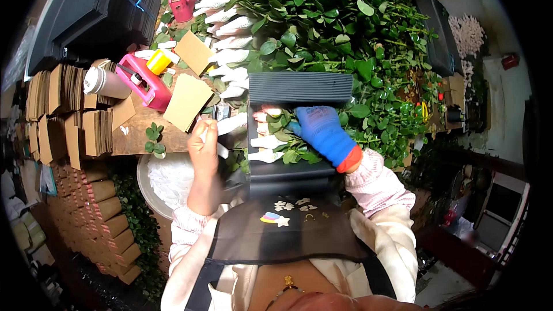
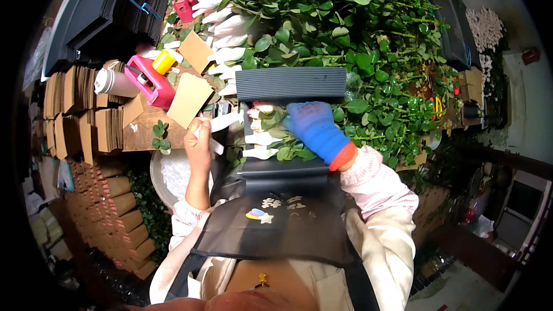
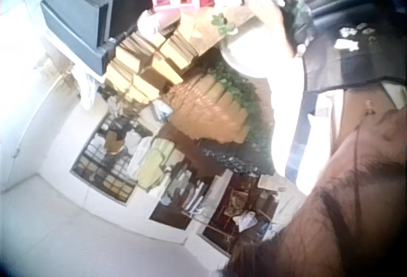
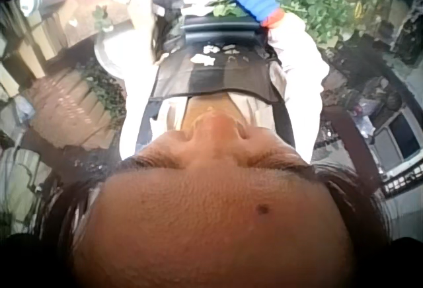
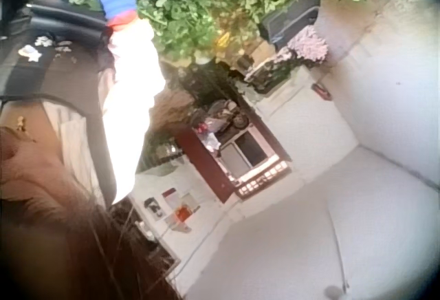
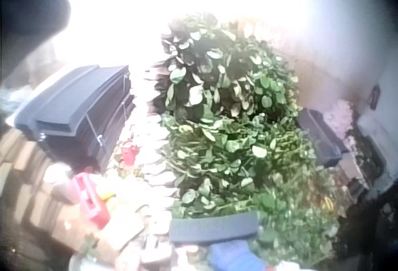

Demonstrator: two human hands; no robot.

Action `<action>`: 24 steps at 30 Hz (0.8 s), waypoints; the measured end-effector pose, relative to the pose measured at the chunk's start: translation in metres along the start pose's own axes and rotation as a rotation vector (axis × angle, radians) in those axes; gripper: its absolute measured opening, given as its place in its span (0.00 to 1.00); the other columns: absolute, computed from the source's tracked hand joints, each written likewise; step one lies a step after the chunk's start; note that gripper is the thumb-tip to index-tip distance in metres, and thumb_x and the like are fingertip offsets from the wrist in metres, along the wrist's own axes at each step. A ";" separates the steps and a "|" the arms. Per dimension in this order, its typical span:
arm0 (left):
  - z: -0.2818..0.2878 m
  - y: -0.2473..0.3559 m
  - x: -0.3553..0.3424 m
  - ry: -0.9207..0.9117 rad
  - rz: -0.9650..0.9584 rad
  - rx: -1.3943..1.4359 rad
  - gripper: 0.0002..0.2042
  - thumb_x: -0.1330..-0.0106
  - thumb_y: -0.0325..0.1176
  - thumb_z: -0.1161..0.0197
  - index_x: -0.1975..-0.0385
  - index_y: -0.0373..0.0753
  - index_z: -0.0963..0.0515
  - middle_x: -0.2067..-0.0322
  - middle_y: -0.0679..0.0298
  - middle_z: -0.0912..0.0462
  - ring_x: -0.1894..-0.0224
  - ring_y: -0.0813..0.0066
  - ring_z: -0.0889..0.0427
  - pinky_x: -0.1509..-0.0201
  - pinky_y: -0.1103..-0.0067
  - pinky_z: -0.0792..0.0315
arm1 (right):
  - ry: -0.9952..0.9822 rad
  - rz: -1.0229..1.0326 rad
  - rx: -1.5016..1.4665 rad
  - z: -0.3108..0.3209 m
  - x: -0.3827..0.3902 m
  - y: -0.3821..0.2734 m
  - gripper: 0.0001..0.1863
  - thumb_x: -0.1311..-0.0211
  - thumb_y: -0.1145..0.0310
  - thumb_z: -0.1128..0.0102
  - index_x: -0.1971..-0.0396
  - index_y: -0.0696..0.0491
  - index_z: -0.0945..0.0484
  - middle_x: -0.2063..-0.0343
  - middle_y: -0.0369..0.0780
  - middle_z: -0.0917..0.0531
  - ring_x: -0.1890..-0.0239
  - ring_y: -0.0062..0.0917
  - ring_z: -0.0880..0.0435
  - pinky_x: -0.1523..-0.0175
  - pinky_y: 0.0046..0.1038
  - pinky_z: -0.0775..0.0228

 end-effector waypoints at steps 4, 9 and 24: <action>-0.012 0.006 0.013 -0.268 0.133 -0.394 0.14 0.34 0.34 0.32 0.76 0.37 0.28 0.75 0.69 0.21 0.70 0.86 0.25 0.65 0.81 0.29 | -0.136 0.052 -0.032 0.019 0.014 -0.009 0.36 0.44 0.37 0.35 0.51 0.55 0.25 0.68 0.46 0.13 0.63 0.43 0.12 0.59 0.43 0.24; -0.050 -0.007 0.027 -0.574 -0.036 -0.538 0.14 0.29 0.41 0.35 0.73 0.37 0.23 0.79 0.73 0.26 0.73 0.89 0.29 0.70 0.81 0.33 | -0.194 -0.054 0.041 -0.008 0.011 -0.018 0.41 0.44 0.38 0.34 0.43 0.58 0.31 0.65 0.46 0.12 0.63 0.41 0.12 0.61 0.40 0.23; -0.019 0.002 0.034 -0.550 -0.030 -0.475 0.14 0.34 0.34 0.32 0.54 0.36 0.25 0.65 0.67 0.18 0.66 0.81 0.22 0.58 0.78 0.27 | 0.029 0.273 -0.145 0.043 0.060 -0.033 0.22 0.33 0.47 0.41 0.45 0.43 0.22 0.70 0.42 0.14 0.67 0.40 0.14 0.63 0.41 0.24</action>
Point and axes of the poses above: each hand's wrist, its own x-axis away from the middle knuckle, its own z-axis out of the back of the hand, y = z × x, the point moved 5 cm from there along -x, towards the middle knuckle
